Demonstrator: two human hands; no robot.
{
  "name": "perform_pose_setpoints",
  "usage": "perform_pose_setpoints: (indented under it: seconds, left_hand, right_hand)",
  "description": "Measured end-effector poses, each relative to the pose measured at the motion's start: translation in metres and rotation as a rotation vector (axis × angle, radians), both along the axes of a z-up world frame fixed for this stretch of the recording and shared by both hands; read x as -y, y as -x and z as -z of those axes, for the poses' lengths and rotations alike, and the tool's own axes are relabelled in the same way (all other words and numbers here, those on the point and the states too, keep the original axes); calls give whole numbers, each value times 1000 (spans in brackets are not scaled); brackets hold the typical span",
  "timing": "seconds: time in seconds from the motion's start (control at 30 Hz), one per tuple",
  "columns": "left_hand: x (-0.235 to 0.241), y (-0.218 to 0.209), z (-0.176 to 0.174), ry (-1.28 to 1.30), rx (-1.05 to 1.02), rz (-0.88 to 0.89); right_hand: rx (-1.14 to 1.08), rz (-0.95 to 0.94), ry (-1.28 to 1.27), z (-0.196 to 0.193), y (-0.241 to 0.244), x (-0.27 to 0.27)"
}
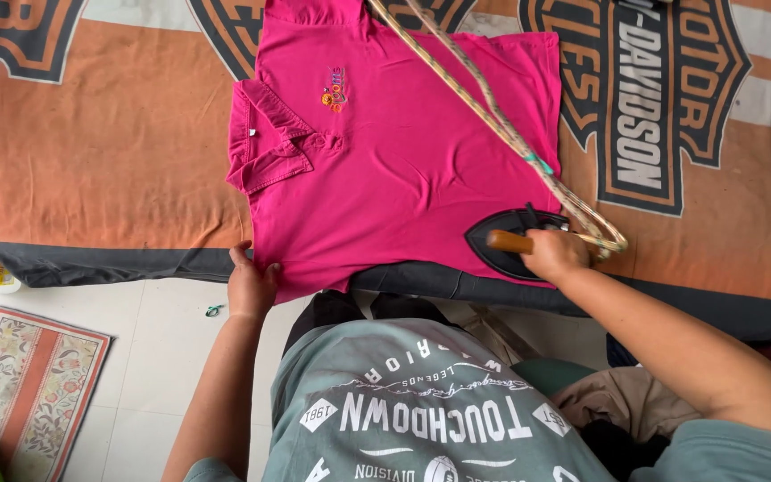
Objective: Ironing and folding a pink polo shirt on an ironing table.
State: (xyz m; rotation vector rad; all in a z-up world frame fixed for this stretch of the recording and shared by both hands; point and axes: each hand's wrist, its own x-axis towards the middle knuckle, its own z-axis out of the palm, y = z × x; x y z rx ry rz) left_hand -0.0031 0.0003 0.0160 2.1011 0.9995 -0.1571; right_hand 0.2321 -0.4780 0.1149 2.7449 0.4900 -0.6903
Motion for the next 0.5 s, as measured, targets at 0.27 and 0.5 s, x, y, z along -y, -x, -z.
perform_pose_setpoints:
  seconds: [0.27,0.5]
  left_hand:
    - [-20,-15,28,-47,99,-39]
    - [-38,-11,55,-10,66,2]
  right_hand:
    - [52,-101,-152,-5,6,-75]
    - [46,-142,-326,56,-13,-166]
